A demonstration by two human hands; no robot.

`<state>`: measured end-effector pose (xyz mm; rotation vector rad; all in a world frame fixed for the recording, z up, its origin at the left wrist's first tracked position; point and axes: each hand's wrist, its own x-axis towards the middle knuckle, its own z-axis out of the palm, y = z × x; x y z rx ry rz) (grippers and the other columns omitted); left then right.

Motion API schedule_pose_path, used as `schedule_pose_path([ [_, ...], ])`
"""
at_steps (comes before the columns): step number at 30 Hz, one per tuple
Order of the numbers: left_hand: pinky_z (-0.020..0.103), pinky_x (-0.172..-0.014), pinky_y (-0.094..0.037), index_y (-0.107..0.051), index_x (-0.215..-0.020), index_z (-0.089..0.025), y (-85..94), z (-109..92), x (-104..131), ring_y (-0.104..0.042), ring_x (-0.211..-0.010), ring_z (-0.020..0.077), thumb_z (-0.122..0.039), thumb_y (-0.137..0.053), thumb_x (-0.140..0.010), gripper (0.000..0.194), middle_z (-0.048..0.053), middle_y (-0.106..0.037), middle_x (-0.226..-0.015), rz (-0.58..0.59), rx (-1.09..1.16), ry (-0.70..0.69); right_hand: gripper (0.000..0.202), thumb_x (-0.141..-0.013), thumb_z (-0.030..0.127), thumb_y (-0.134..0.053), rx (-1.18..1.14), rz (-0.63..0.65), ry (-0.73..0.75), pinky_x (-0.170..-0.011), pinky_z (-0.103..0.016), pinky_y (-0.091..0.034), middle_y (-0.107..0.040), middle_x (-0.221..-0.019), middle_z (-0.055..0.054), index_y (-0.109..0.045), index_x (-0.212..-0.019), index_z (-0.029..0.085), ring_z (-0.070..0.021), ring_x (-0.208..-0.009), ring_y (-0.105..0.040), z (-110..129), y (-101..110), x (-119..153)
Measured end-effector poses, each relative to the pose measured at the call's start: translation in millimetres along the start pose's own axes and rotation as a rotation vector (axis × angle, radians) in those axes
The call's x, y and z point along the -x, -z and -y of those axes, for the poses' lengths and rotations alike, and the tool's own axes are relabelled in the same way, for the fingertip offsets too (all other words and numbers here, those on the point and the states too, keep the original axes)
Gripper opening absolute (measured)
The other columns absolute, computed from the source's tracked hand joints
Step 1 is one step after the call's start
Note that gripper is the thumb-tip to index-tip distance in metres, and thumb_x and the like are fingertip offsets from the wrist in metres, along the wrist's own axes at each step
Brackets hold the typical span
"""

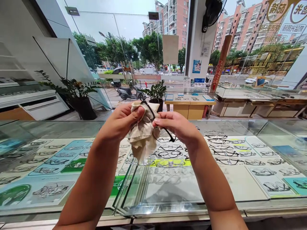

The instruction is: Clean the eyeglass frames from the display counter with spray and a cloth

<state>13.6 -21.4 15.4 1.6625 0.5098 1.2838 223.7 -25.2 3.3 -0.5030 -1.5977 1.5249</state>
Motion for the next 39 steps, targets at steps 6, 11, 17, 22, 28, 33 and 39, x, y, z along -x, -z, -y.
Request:
schedule_pose_path([
  [6, 0.024, -0.057, -0.049, -0.073, -0.090, -0.018, -7.1, 7, -5, -0.062, -0.064, 0.0143, -0.045, -0.096, -0.075, 0.038, 0.003, -0.072, -0.080, 0.017, -0.089, -0.121, 0.030, -0.075, 0.042, -0.092, -0.028, -0.014, 0.002, -0.069, -0.027, -0.044, -0.066, -0.081, -0.002, -0.075, -0.080, 0.018, -0.0145, -0.074, -0.054, 1, 4, 1],
  [11, 0.024, -0.052, -0.037, -0.063, -0.071, -0.018, -19.0, 21, -5, -0.044, -0.056, 0.0098, -0.058, -0.084, -0.087, 0.048, -0.002, -0.053, -0.065, -0.252, -0.163, -0.295, 0.035, -0.077, 0.046, -0.092, -0.007, 0.056, 0.020, -0.074, -0.028, -0.045, -0.065, -0.082, -0.002, -0.074, -0.082, 0.017, -0.0142, -0.076, -0.054, -1, 0, 0],
  [17, 0.025, -0.049, -0.042, -0.063, -0.073, -0.018, -11.2, 17, -4, -0.049, -0.052, 0.0117, -0.067, -0.081, -0.085, 0.053, 0.000, -0.056, -0.062, -0.155, -0.014, -0.126, 0.032, -0.079, 0.046, -0.090, 0.012, 0.009, 0.026, -0.077, -0.028, -0.047, -0.068, -0.086, -0.003, -0.075, -0.084, 0.018, -0.0153, -0.079, -0.057, -3, -1, -1],
  [22, 0.027, -0.057, -0.052, -0.068, -0.081, -0.017, 4.3, 17, -7, -0.062, -0.061, 0.0158, -0.065, -0.084, -0.083, 0.051, 0.003, -0.066, -0.070, -0.137, 0.029, -0.068, 0.026, -0.078, 0.043, -0.090, 0.052, -0.096, 0.051, -0.075, -0.027, -0.048, -0.066, -0.085, -0.003, -0.075, -0.080, 0.022, -0.0163, -0.080, -0.054, 2, 3, -1],
  [28, 0.025, -0.051, -0.045, -0.065, -0.078, -0.020, 21.6, 18, -13, -0.051, -0.058, 0.0123, -0.065, -0.084, -0.083, 0.049, 0.001, -0.060, -0.070, -0.274, -0.138, -0.168, 0.019, -0.083, 0.038, -0.086, 0.097, -0.199, 0.123, -0.086, -0.030, -0.051, -0.069, -0.107, -0.004, -0.073, -0.082, 0.023, -0.0164, -0.091, -0.059, 9, 15, 4],
  [33, 0.025, -0.045, -0.034, -0.069, -0.084, -0.023, 20.8, 12, -9, -0.043, -0.054, 0.0111, -0.056, -0.078, -0.091, 0.035, -0.001, -0.053, -0.065, -0.362, -0.402, -0.283, 0.022, -0.087, 0.043, -0.082, 0.147, -0.203, 0.119, -0.094, -0.035, -0.054, -0.074, -0.106, -0.007, -0.074, -0.087, 0.023, -0.0215, -0.103, -0.066, 10, 19, 5],
  [39, 0.025, -0.053, -0.044, -0.074, -0.115, -0.024, 15.6, 7, -1, -0.058, -0.064, 0.0117, -0.050, -0.085, -0.087, 0.040, 0.003, -0.075, -0.093, -0.313, -0.682, -0.502, 0.019, -0.093, 0.038, -0.075, 0.105, -0.120, 0.138, -0.092, -0.033, -0.055, -0.073, -0.089, -0.004, -0.071, -0.086, 0.021, -0.0180, -0.091, -0.069, 7, 20, 3],
])
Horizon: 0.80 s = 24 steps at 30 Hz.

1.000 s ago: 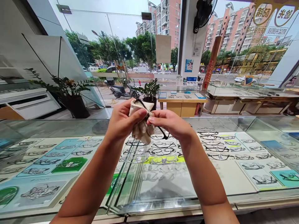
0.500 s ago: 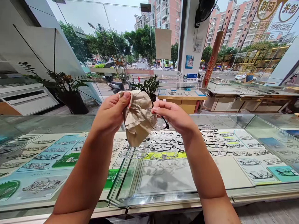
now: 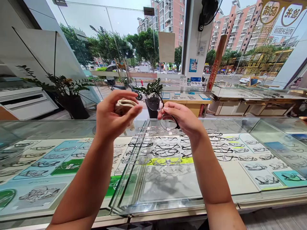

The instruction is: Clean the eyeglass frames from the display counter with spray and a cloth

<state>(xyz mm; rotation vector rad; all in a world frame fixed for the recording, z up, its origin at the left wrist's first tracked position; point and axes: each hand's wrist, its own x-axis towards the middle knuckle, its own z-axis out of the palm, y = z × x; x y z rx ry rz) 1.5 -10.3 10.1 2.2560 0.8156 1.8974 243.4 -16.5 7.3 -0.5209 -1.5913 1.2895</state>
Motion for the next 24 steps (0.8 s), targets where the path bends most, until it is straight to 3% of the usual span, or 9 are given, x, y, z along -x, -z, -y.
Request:
schedule_pose_path([
  [3, 0.028, -0.066, -0.055, -0.064, -0.143, -0.026, 1.1, 1.8, -0.3, -0.071, -0.089, 0.0190, -0.056, -0.091, -0.079, 0.076, 0.011, -0.075, -0.130, 0.121, -0.107, -0.117, 0.017, -0.095, 0.033, -0.072, -0.013, 0.040, -0.007, -0.089, -0.030, -0.055, -0.073, -0.087, -0.004, -0.070, -0.086, 0.020, -0.0167, -0.089, -0.069, -0.3, -0.2, -0.4],
  [5, 0.031, -0.077, -0.060, -0.060, -0.149, -0.026, 0.9, 2.5, -0.5, -0.073, -0.104, 0.0236, -0.057, -0.092, -0.078, 0.084, 0.013, -0.071, -0.141, 0.164, -0.158, -0.173, 0.016, -0.094, 0.032, -0.071, -0.018, 0.053, -0.022, -0.088, -0.029, -0.054, -0.072, -0.086, -0.003, -0.069, -0.085, 0.019, -0.0164, -0.087, -0.069, 0.6, -1.5, -0.1],
  [12, 0.039, -0.098, -0.061, -0.062, -0.146, -0.026, 0.6, -1.0, -1.3, -0.072, -0.114, 0.0263, -0.052, -0.092, -0.080, 0.078, 0.012, -0.073, -0.133, 0.157, -0.257, -0.303, 0.017, -0.089, 0.033, -0.072, 0.000, 0.070, -0.043, -0.085, -0.031, -0.055, -0.068, -0.082, -0.003, -0.066, -0.080, 0.020, -0.0177, -0.083, -0.067, 3.0, -5.0, 0.2],
  [20, 0.040, -0.093, -0.063, -0.067, -0.137, -0.028, 2.1, -3.4, -2.6, -0.070, -0.109, 0.0246, -0.052, -0.092, -0.079, 0.068, 0.009, -0.070, -0.124, 0.171, -0.243, -0.286, 0.016, -0.088, 0.031, -0.070, 0.047, 0.069, -0.046, -0.082, -0.032, -0.053, -0.069, -0.078, -0.002, -0.063, -0.077, 0.022, -0.0172, -0.078, -0.065, 4.9, -7.8, 2.0],
  [24, 0.037, -0.083, -0.063, -0.066, -0.135, -0.028, 1.2, -4.6, -2.4, -0.069, -0.107, 0.0239, -0.054, -0.091, -0.080, 0.065, 0.008, -0.069, -0.123, 0.141, -0.251, -0.293, 0.016, -0.087, 0.031, -0.073, 0.101, -0.120, 0.102, -0.083, -0.032, -0.052, -0.069, -0.078, -0.001, -0.066, -0.076, 0.022, -0.0160, -0.077, -0.064, 4.7, -9.0, 0.2],
])
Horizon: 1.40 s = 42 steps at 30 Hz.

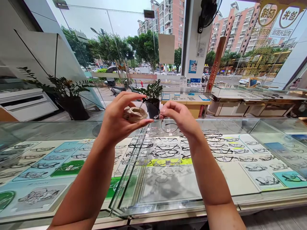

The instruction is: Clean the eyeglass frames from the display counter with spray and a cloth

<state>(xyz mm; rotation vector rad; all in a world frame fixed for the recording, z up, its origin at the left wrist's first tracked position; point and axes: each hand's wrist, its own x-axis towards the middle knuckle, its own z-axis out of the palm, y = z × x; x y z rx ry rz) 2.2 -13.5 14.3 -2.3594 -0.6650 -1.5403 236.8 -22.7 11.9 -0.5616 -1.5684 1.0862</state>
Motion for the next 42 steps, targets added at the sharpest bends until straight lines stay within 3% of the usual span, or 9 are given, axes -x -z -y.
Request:
schedule_pose_path([
  [4, 0.038, -0.082, -0.062, -0.065, -0.133, -0.030, 1.4, -1, 1, -0.070, -0.107, 0.0242, -0.056, -0.090, -0.081, 0.063, 0.008, -0.069, -0.125, -0.075, -0.016, 0.025, 0.015, -0.084, 0.028, -0.074, -0.060, -0.299, 0.165, -0.082, -0.032, -0.052, -0.067, -0.076, 0.001, -0.065, -0.072, 0.023, -0.0151, -0.076, -0.062, -6, 7, -4],
  [9, 0.043, -0.083, -0.060, -0.063, -0.133, -0.035, 5.0, -4, 5, -0.069, -0.110, 0.0262, -0.062, -0.086, -0.084, 0.061, 0.006, -0.068, -0.130, -0.235, -0.027, 0.151, 0.011, -0.085, 0.029, -0.071, 0.057, -0.455, 0.297, -0.085, -0.035, -0.054, -0.068, -0.083, -0.001, -0.065, -0.076, 0.025, -0.0172, -0.082, -0.064, -8, 14, -5],
  [14, 0.046, -0.089, -0.059, -0.062, -0.130, -0.035, 8.7, -14, 5, -0.066, -0.117, 0.0273, -0.062, -0.081, -0.089, 0.053, 0.006, -0.067, -0.125, -0.358, -0.118, 0.219, 0.012, -0.090, 0.033, -0.065, 0.255, -0.507, 0.409, -0.091, -0.039, -0.057, -0.068, -0.087, -0.003, -0.060, -0.082, 0.026, -0.0204, -0.087, -0.067, -6, 9, -1],
  [22, 0.040, -0.070, -0.059, -0.064, -0.122, -0.032, 11.4, -20, 4, -0.068, -0.097, 0.0239, -0.069, -0.083, -0.083, 0.057, 0.006, -0.066, -0.115, -0.359, -0.021, 0.368, 0.010, -0.091, 0.034, -0.066, 0.345, -0.560, 0.523, -0.086, -0.039, -0.056, -0.070, -0.090, -0.004, -0.061, -0.085, 0.027, -0.0218, -0.089, -0.068, -4, -4, 6],
  [32, 0.034, -0.062, -0.055, -0.064, -0.123, -0.032, 9.7, -21, 5, -0.067, -0.088, 0.0203, -0.070, -0.082, -0.082, 0.059, 0.005, -0.067, -0.115, -0.364, 0.022, 0.380, 0.009, -0.090, 0.029, -0.067, 0.377, -0.560, 0.554, -0.084, -0.038, -0.054, -0.069, -0.091, -0.003, -0.062, -0.083, 0.027, -0.0210, -0.087, -0.065, -2, -12, 10],
  [42, 0.040, -0.080, -0.061, -0.064, -0.124, -0.033, 7.9, -18, 7, -0.069, -0.104, 0.0253, -0.065, -0.085, -0.083, 0.056, 0.006, -0.068, -0.115, -0.353, -0.005, 0.370, 0.009, -0.087, 0.029, -0.065, 0.396, -0.581, 0.562, -0.083, -0.039, -0.054, -0.068, -0.089, -0.003, -0.059, -0.081, 0.027, -0.0211, -0.085, -0.064, -2, -10, 9],
])
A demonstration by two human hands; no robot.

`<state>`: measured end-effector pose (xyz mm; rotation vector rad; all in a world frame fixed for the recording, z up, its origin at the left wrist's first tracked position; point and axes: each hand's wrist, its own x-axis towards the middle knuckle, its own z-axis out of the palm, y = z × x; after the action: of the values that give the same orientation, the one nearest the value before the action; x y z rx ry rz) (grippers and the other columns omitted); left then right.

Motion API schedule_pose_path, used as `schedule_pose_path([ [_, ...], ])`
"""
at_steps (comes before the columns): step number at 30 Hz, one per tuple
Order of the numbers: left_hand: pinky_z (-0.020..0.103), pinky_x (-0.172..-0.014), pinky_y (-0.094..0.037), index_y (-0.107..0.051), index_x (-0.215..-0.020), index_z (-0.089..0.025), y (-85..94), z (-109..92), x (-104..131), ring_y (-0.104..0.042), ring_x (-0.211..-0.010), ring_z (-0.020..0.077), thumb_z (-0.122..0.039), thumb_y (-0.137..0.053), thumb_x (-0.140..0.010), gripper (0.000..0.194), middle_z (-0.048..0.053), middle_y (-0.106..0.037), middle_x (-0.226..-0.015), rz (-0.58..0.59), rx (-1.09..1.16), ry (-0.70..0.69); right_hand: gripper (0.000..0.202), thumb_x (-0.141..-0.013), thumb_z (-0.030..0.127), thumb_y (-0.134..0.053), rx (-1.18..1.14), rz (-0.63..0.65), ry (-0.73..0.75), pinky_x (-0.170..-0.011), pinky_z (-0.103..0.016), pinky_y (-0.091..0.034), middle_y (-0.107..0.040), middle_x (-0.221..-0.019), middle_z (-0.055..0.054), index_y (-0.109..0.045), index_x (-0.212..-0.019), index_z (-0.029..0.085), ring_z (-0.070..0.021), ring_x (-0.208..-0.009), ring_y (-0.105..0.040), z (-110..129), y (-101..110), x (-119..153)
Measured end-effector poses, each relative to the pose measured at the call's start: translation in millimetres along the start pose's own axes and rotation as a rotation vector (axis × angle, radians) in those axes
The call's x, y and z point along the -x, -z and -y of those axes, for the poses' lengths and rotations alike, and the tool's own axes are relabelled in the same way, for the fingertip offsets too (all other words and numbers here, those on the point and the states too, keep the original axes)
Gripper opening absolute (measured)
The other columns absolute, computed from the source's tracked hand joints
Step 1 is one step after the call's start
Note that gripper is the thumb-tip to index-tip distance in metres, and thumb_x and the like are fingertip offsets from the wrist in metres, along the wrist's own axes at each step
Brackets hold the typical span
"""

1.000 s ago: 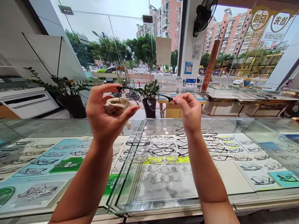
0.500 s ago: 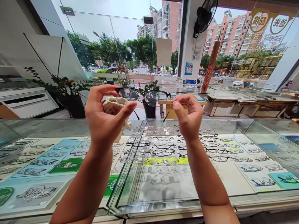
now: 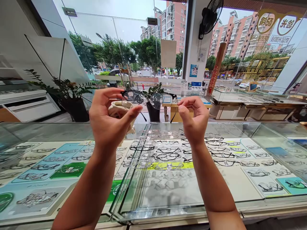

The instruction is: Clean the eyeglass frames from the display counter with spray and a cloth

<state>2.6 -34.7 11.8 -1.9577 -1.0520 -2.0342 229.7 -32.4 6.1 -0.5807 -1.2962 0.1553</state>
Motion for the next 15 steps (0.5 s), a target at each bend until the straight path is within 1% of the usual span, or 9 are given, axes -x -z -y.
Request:
schedule_pose_path([
  [5, 0.038, -0.075, -0.061, -0.063, -0.125, -0.033, 0.1, -0.6, 0.0, -0.070, -0.104, 0.0250, -0.063, -0.085, -0.084, 0.056, 0.006, -0.068, -0.114, -0.001, -0.024, 0.002, 0.010, -0.088, 0.027, -0.066, -0.048, -0.002, 0.000, -0.082, -0.038, -0.052, -0.068, -0.088, -0.003, -0.060, -0.080, 0.027, -0.0205, -0.084, -0.064, -0.4, 0.2, -0.4],
  [9, 0.039, -0.075, -0.061, -0.064, -0.124, -0.033, 0.2, -1.2, -0.5, -0.070, -0.103, 0.0253, -0.065, -0.085, -0.082, 0.057, 0.006, -0.068, -0.113, -0.008, -0.013, 0.008, 0.010, -0.089, 0.024, -0.067, -0.080, 0.000, 0.019, -0.080, -0.037, -0.051, -0.069, -0.087, -0.002, -0.062, -0.080, 0.026, -0.0200, -0.083, -0.063, -2.0, 0.3, -0.5],
  [15, 0.039, -0.076, -0.062, -0.061, -0.125, -0.033, -0.2, -0.2, -0.5, -0.071, -0.103, 0.0254, -0.067, -0.081, -0.086, 0.055, 0.006, -0.068, -0.113, -0.007, -0.044, -0.042, 0.011, -0.090, 0.023, -0.067, -0.087, 0.003, 0.025, -0.080, -0.037, -0.050, -0.069, -0.087, -0.003, -0.063, -0.080, 0.026, -0.0201, -0.084, -0.063, -2.2, 0.4, -0.2],
])
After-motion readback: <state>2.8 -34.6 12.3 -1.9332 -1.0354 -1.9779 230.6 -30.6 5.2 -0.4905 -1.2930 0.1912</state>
